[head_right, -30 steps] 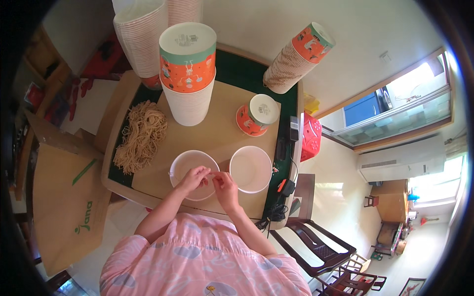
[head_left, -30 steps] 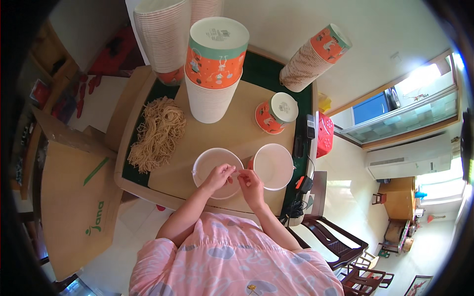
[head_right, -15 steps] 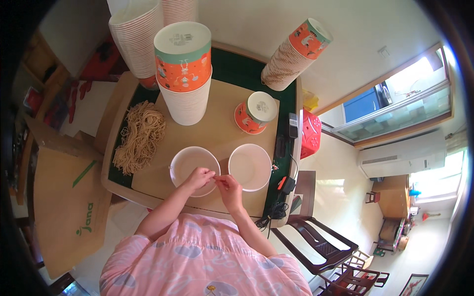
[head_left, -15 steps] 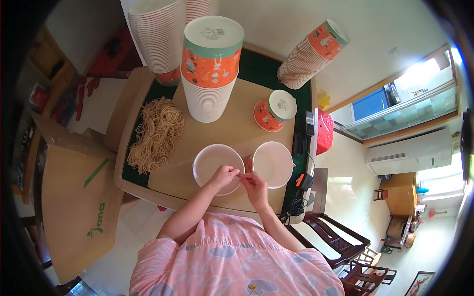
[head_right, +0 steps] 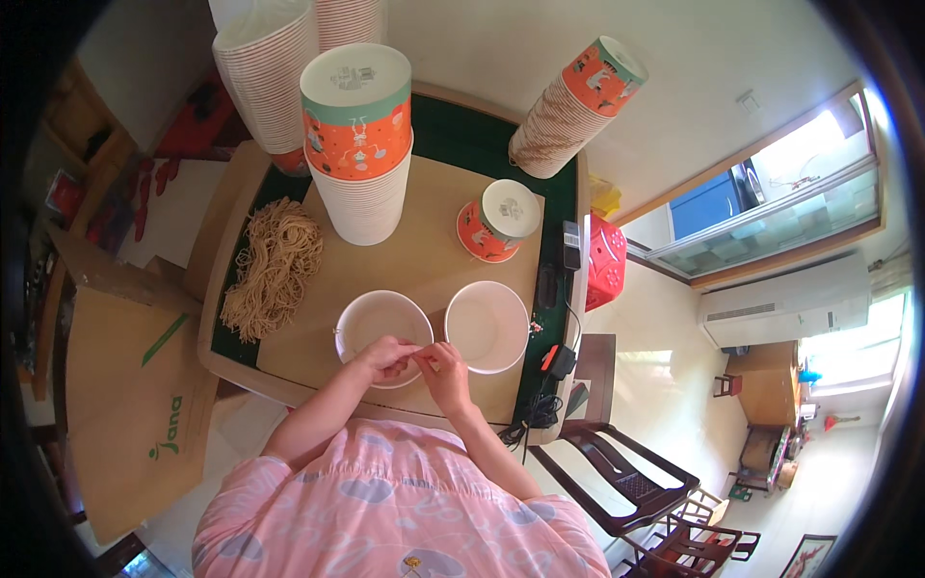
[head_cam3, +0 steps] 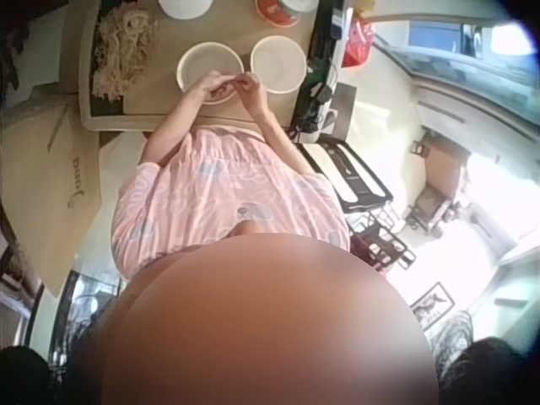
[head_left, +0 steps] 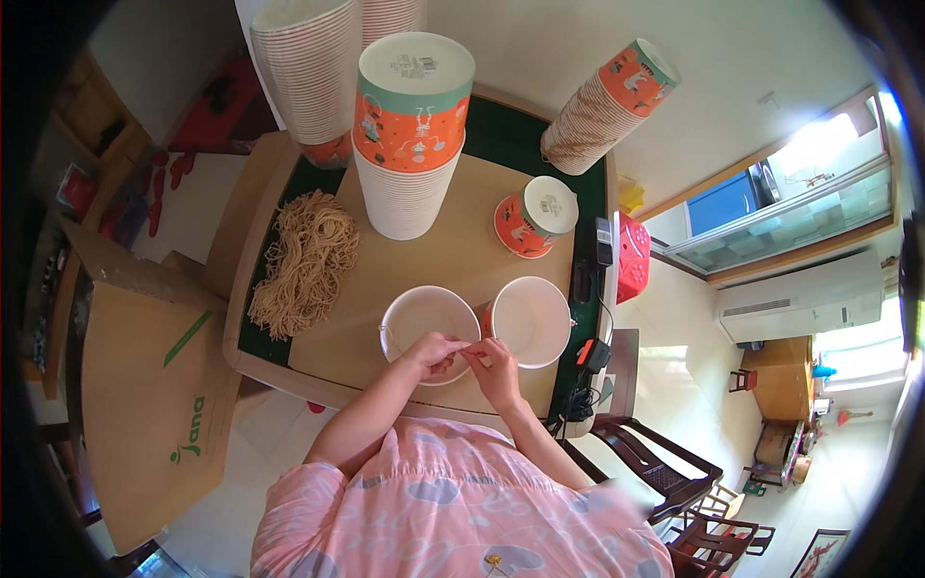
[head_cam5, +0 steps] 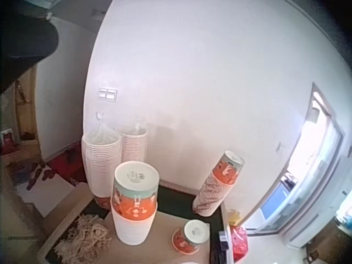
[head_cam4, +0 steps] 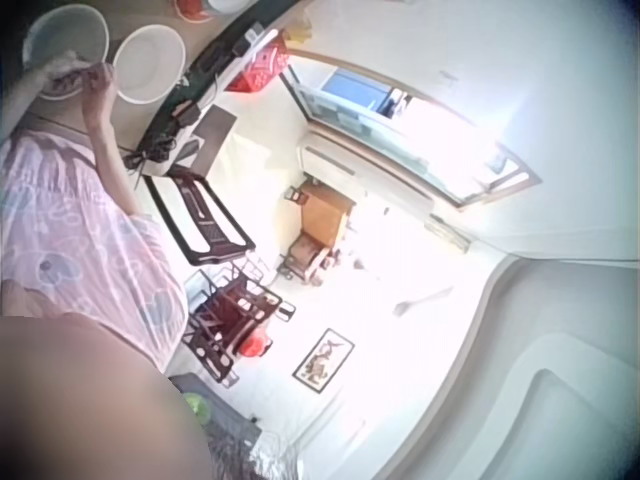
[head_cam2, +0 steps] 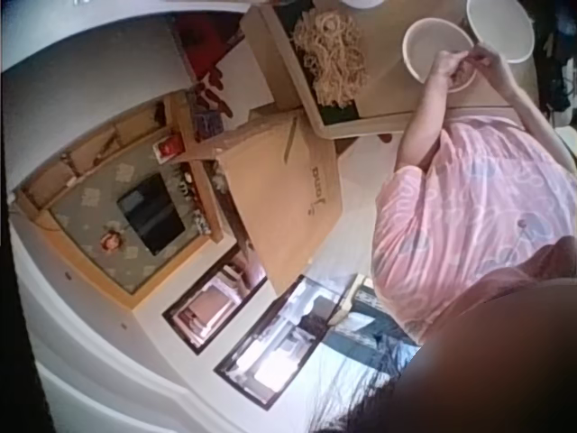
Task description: Unwrapping stacks of paper cups and preparing them for a task.
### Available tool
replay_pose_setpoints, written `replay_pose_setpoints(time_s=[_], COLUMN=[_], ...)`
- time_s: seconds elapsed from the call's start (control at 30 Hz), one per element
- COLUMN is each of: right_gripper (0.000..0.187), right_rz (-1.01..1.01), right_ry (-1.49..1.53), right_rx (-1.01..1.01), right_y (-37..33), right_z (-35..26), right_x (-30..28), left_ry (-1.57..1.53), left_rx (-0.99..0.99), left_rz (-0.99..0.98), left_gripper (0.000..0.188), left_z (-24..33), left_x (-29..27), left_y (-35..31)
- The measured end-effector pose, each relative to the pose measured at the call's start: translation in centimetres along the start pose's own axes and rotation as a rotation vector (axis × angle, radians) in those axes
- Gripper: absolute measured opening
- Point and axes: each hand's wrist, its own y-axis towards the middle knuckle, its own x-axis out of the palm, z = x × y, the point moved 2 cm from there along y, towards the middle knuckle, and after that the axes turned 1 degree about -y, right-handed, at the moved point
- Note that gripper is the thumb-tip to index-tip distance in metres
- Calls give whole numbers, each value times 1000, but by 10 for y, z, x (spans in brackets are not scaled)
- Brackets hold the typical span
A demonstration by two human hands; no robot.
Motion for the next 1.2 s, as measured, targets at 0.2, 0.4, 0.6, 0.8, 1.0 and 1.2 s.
replay_pose_setpoints(time_s=[0.2, 0.4, 0.6, 0.8, 1.0, 1.2], right_gripper=[6, 7, 6, 12, 24, 27], right_rz=[37, 68, 57, 30, -125, -85], right_ry=[87, 312, 369, 565, 672, 594], right_rx=[83, 261, 298, 305, 251, 205], right_y=[-2, 0, 3, 5, 5, 7], right_z=[4, 19, 20, 25, 23, 32], right_x=[2, 7, 14, 20, 19, 26], left_ry=[-11, 523, 962, 853, 623, 494], left_rx=[297, 831, 1096, 1049, 861, 821], left_rz=[82, 242, 414, 413, 395, 377], left_gripper=[9, 5, 6, 7, 6, 7], left_z=[4, 10, 15, 11, 5, 5], left_x=[0, 10, 19, 14, 5, 0], left_y=[-6, -30, -54, -55, -48, -43])
